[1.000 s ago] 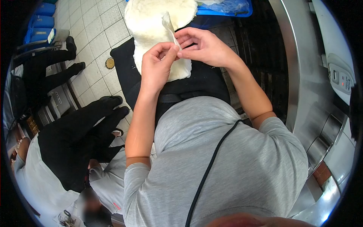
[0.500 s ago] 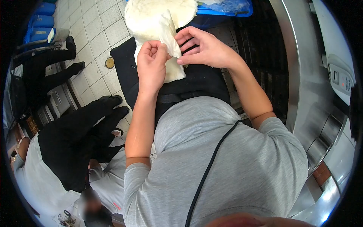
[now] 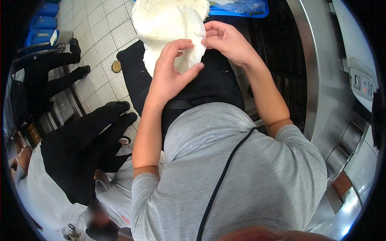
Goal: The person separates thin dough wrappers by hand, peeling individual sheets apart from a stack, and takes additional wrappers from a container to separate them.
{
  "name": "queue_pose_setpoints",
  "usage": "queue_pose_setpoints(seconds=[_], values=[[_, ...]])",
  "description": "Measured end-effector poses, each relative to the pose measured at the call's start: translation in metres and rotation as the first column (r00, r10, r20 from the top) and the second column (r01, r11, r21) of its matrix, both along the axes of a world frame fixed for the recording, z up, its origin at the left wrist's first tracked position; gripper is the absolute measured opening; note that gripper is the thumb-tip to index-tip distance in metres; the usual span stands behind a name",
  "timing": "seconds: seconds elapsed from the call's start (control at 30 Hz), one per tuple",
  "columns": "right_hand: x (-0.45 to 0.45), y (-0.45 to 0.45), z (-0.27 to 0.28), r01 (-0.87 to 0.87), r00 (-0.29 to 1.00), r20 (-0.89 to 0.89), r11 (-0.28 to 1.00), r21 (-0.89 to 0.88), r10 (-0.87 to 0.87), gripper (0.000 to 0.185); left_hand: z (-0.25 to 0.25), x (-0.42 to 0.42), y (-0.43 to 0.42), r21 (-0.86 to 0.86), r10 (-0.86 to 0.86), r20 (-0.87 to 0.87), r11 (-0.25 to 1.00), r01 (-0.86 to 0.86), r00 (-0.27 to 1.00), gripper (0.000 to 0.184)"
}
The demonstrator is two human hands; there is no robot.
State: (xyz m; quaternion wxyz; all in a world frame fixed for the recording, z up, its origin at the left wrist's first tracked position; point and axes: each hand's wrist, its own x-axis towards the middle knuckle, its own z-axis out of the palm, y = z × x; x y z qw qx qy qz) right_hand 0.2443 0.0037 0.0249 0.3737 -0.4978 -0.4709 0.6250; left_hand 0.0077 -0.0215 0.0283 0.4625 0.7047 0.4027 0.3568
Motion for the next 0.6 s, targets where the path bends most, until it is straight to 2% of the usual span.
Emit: queue_pose_setpoints(seconds=[0.03, 0.1, 0.13, 0.23, 0.3, 0.37, 0.43, 0.47, 0.5, 0.53, 0.57, 0.6], values=[[0.003, 0.003, -0.003, 0.001, 1.0, -0.001, 1.0, -0.001, -0.001, 0.037, 0.003, -0.002, -0.001, -0.001, -0.001, -0.001, 1.0, 0.001, 1.0, 0.055], [0.006, 0.009, -0.008, 0.057, 0.998, -0.036, 0.998, 0.003, -0.057, 0.036, 0.008, -0.006, -0.004, 0.145, -0.027, -0.24, 0.987, 0.064, 0.97, 0.064], [0.005, 0.01, -0.007, 0.092, 0.995, -0.04, 0.996, 0.006, -0.092, 0.035, 0.005, -0.006, -0.006, 0.177, -0.015, -0.27, 0.982, 0.065, 0.963, 0.068], [0.009, 0.015, 0.006, 0.111, 0.994, 0.002, 0.994, -0.012, -0.111, 0.033, 0.005, -0.011, -0.009, 0.187, 0.012, -0.35, 0.981, 0.057, 0.937, 0.065], [0.013, 0.02, -0.001, 0.123, 0.991, -0.049, 0.992, -0.01, -0.123, 0.033, 0.0, -0.013, -0.008, 0.188, 0.032, -0.363, 0.981, 0.04, 0.931, 0.059], [0.012, 0.023, -0.005, 0.133, 0.991, 0.01, 0.991, 0.02, -0.133, 0.032, -0.007, -0.016, -0.007, 0.19, 0.049, -0.376, 0.981, 0.025, 0.925, 0.053], [0.011, 0.028, -0.015, 0.17, 0.985, -0.02, 0.985, 0.029, -0.169, 0.032, -0.014, -0.016, -0.003, 0.106, 0.061, -0.298, 0.994, -0.03, 0.953, 0.03], [0.007, 0.025, -0.015, 0.208, 0.978, -0.046, 0.977, 0.041, -0.206, 0.033, -0.012, -0.017, -0.005, 0.108, 0.061, -0.296, 0.994, -0.03, 0.953, 0.03], [0.003, 0.026, -0.016, 0.207, 0.978, -0.046, 0.977, 0.04, -0.205, 0.033, -0.009, -0.014, -0.004, 0.04, 0.123, -0.254, 0.992, -0.117, 0.959, 0.022], [-0.003, 0.027, -0.016, 0.278, 0.957, -0.103, 0.96, 0.037, -0.273, 0.035, -0.007, -0.013, -0.001, -0.032, 0.188, -0.216, 0.979, -0.199, 0.958, 0.017], [-0.007, 0.029, -0.017, 0.346, 0.928, -0.159, 0.938, 0.029, -0.338, 0.039, -0.006, -0.013, 0.003, -0.033, 0.189, -0.218, 0.979, -0.2, 0.958, 0.017], [-0.009, 0.033, -0.021, 0.344, 0.928, -0.161, 0.938, 0.024, -0.336, 0.039, -0.008, -0.011, 0.011, -0.123, 0.236, -0.187, 0.957, -0.261, 0.954, 0.018]])
